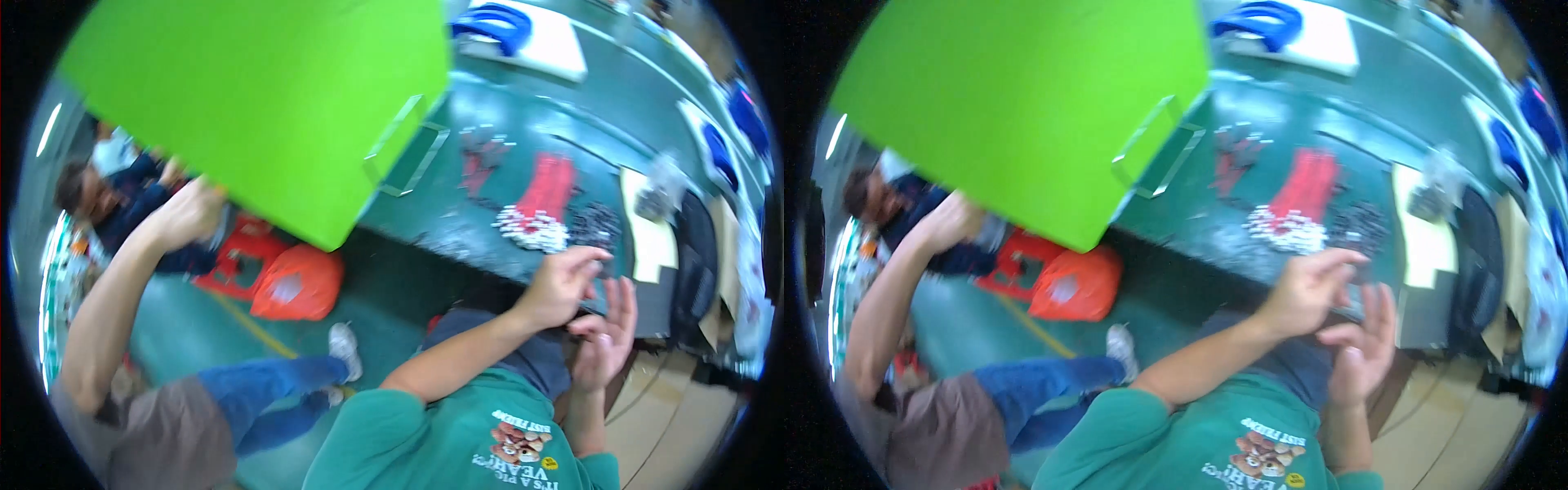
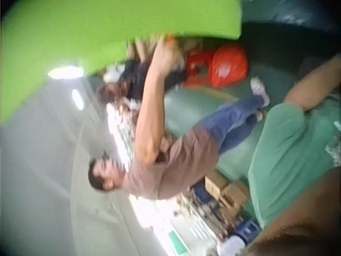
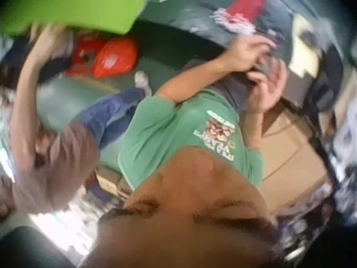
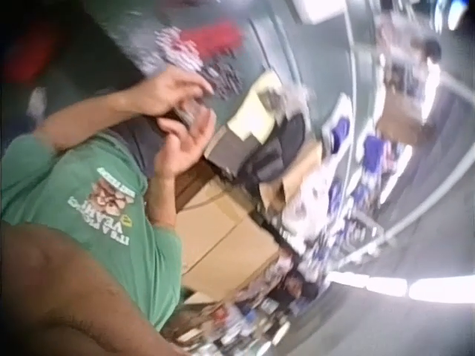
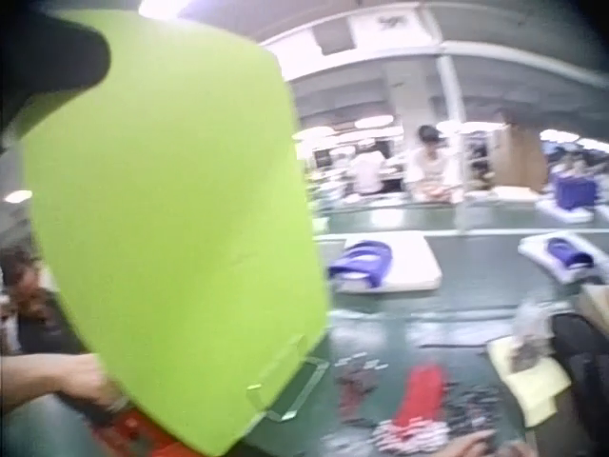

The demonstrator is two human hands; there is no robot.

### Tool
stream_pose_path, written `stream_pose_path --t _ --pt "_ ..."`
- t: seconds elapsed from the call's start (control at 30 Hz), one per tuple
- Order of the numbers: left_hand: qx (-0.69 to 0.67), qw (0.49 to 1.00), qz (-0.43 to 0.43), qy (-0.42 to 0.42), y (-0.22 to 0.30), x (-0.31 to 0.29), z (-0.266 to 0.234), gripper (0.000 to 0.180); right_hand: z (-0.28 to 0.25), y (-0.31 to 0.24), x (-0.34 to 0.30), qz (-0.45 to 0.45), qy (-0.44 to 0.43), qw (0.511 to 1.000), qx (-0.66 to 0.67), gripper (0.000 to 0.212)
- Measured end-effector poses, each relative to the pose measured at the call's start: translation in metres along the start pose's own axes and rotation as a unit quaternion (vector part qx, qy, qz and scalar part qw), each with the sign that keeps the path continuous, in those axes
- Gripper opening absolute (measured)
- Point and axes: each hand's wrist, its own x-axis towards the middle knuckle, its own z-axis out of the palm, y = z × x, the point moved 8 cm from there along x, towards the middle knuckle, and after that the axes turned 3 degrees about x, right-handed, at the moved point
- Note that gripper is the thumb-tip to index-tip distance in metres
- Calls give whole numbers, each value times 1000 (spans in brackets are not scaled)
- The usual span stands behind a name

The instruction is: The person assembles small electronic wire harnesses by hand, attaching connectors and rubber sleeves to them.

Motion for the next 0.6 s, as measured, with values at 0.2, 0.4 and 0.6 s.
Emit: stream_pose_path --t 0.2,0.4,0.6 --pt "-143 989 -43 13 3 2 1 19 -3 -9 -3 -22 -22 999 6 75" --pt "-119 992 -52 -12 -9 1 -2 19 4 -9 -4 -17 -48 999 -16 73" --pt "-62 998 13 0 5 -4 -2 17 -2 -7 3 -4 -4 995 -101 66"
